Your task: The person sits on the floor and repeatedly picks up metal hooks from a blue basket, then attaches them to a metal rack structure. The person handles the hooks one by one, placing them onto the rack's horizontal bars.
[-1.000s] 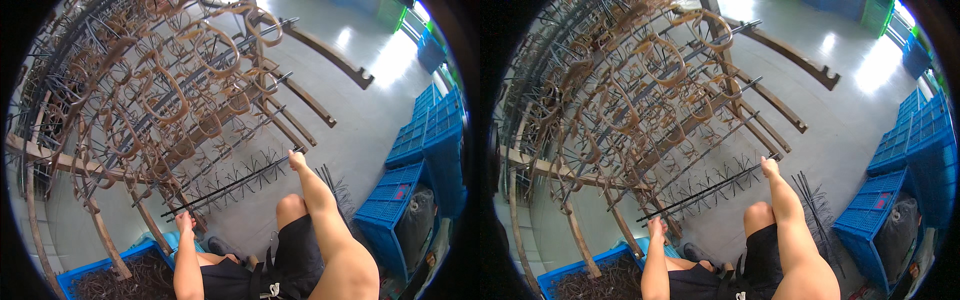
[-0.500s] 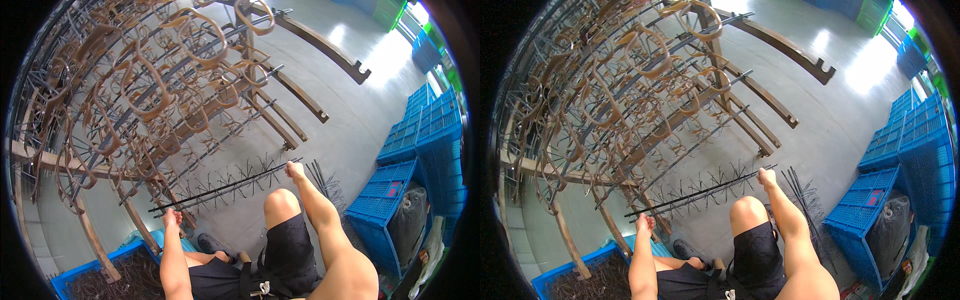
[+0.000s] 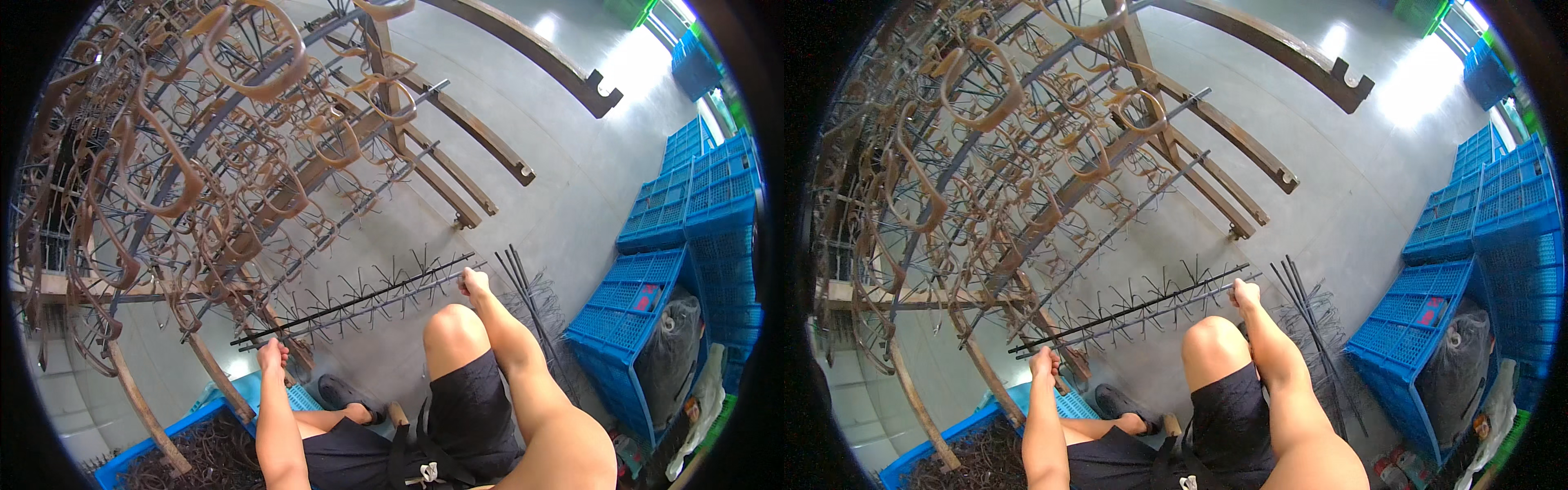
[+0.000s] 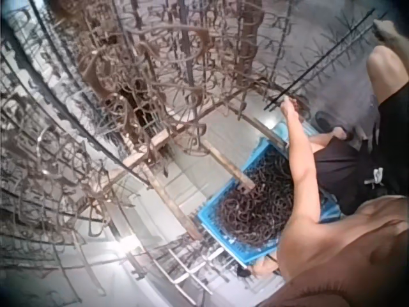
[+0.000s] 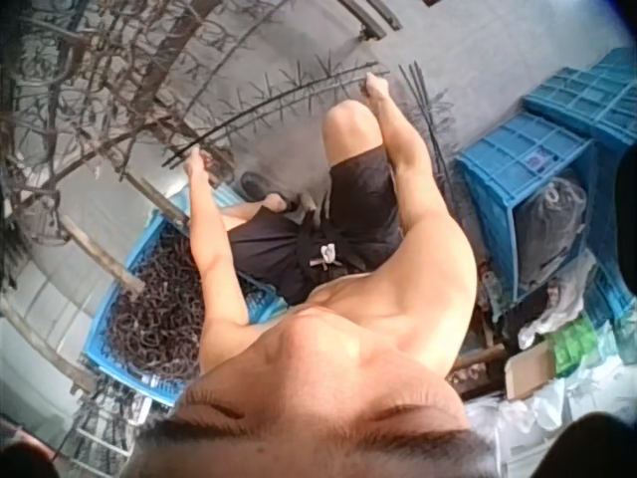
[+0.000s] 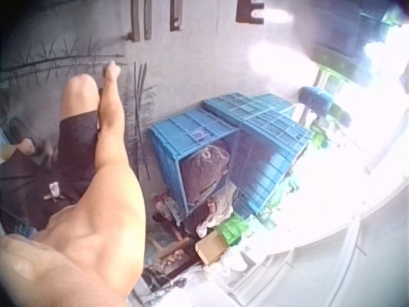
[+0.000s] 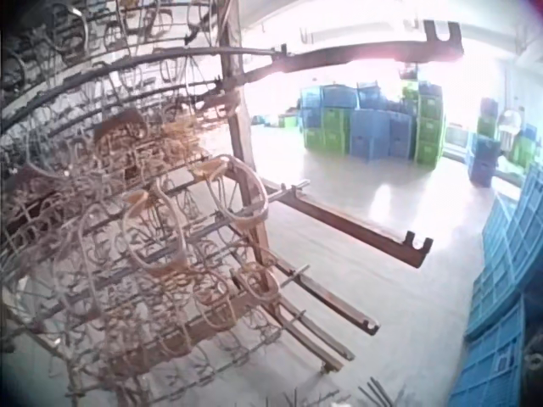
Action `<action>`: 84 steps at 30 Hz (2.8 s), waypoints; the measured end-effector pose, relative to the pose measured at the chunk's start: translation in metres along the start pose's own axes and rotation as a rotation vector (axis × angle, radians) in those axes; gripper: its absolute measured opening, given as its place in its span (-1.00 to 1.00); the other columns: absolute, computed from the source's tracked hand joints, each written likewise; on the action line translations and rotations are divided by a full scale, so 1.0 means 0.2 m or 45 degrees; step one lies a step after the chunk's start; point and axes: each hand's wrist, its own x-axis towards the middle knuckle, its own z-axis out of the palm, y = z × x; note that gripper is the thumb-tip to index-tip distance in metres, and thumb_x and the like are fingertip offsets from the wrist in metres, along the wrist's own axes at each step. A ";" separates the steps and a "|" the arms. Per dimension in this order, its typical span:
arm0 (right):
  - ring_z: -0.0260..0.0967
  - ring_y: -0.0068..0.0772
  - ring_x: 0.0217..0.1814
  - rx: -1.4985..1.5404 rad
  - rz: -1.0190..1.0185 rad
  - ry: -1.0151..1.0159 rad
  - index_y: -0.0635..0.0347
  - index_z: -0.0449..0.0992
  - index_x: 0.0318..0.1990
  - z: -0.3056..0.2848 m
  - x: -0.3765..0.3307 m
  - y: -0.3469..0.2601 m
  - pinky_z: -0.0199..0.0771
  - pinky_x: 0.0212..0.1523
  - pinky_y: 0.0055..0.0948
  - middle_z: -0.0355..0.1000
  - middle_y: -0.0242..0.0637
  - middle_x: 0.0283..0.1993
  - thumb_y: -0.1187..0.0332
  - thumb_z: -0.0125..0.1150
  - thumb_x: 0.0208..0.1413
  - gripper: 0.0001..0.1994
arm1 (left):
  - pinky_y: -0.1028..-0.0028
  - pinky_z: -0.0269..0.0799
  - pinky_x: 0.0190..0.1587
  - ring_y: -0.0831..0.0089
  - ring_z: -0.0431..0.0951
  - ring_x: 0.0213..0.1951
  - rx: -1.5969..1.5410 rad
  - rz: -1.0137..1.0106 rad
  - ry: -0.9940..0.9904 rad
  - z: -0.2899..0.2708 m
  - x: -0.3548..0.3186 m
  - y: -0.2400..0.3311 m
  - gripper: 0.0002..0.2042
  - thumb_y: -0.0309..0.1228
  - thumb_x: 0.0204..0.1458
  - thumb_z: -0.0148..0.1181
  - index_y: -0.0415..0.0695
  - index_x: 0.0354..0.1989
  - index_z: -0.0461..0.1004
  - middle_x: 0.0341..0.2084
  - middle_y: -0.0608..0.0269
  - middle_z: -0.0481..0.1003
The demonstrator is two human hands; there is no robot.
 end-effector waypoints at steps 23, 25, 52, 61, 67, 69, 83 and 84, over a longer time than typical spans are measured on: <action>0.16 -0.45 -0.74 0.235 -0.244 0.236 0.32 0.30 -0.70 -0.06 -0.13 0.01 0.15 -0.70 -0.44 0.28 -0.24 -0.70 0.40 0.00 -0.03 -0.74 | 0.57 0.00 -0.77 0.60 0.21 -0.80 -0.063 0.099 0.039 -0.03 -0.20 0.03 -0.78 -0.33 -0.07 0.03 -0.18 -0.65 0.36 -0.78 0.29 0.35; 0.16 -0.46 -0.73 0.167 -0.252 0.185 0.37 0.34 -0.67 -0.11 -0.12 0.06 0.16 -0.68 -0.43 0.31 -0.21 -0.69 0.39 0.00 -0.03 -0.74 | 0.58 0.04 -0.76 0.58 0.24 -0.80 -0.008 0.252 -0.108 0.00 -0.27 0.06 -0.77 -0.33 -0.06 0.03 -0.21 -0.65 0.38 -0.78 0.27 0.37; 0.22 -0.54 -0.68 -0.012 -0.504 0.283 0.29 0.40 -0.70 -0.41 -0.49 -0.34 0.19 -0.62 -0.53 0.39 -0.27 -0.65 0.33 -0.03 -0.06 -0.73 | 0.59 0.07 -0.77 0.59 0.25 -0.79 0.084 0.017 -0.190 0.11 -0.46 -0.04 -0.78 -0.35 -0.04 0.02 -0.20 -0.64 0.40 -0.79 0.30 0.37; 0.15 -0.51 -0.76 0.130 -0.629 0.317 0.29 0.33 -0.75 -0.40 -0.40 -0.50 0.12 -0.71 -0.49 0.30 -0.27 -0.73 0.37 -0.04 -0.07 -0.72 | 0.57 0.14 -0.71 0.60 0.31 -0.72 -0.103 0.311 -0.251 0.19 -0.59 0.05 -0.79 -0.35 0.00 0.02 -0.24 -0.56 0.40 -0.74 0.30 0.39; 0.08 -0.51 -0.78 0.095 -0.630 0.264 0.18 0.20 -0.77 -0.51 -0.44 -0.51 0.11 -0.72 -0.48 0.17 -0.33 -0.77 0.36 -0.05 -0.05 -0.71 | 0.54 0.19 -0.70 0.54 0.35 -0.75 -0.123 0.214 -0.251 0.27 -0.45 -0.03 -0.76 -0.38 0.00 0.00 -0.24 -0.64 0.42 -0.75 0.25 0.39; 0.10 -0.52 -0.77 0.170 -0.624 0.309 0.19 0.23 -0.75 -0.53 -0.40 -0.37 0.11 -0.72 -0.48 0.18 -0.33 -0.76 0.36 -0.05 -0.06 -0.73 | 0.55 0.21 -0.71 0.51 0.39 -0.73 0.052 0.101 -0.385 0.35 -0.39 -0.06 -0.76 -0.38 -0.02 0.00 -0.27 -0.62 0.44 -0.77 0.24 0.40; 0.26 -0.41 -0.73 -0.267 -0.539 0.575 0.29 0.29 -0.76 -0.55 -0.28 -0.27 0.20 -0.70 -0.39 0.32 -0.22 -0.72 0.34 -0.03 -0.10 -0.71 | 0.51 0.18 -0.76 0.45 0.38 -0.76 0.216 -0.036 -0.369 0.64 -0.16 -0.46 -0.79 -0.41 -0.11 0.03 -0.36 -0.59 0.44 -0.74 0.13 0.43; 0.22 -0.43 -0.75 -0.379 -0.625 0.508 0.34 0.32 -0.76 -0.56 -0.30 -0.27 0.19 -0.69 -0.41 0.29 -0.25 -0.75 0.34 -0.02 -0.10 -0.70 | 0.44 0.25 -0.73 0.43 0.39 -0.75 0.278 -0.171 -0.366 0.58 -0.14 -0.49 -0.78 -0.43 -0.10 0.02 -0.37 -0.61 0.43 -0.74 0.10 0.42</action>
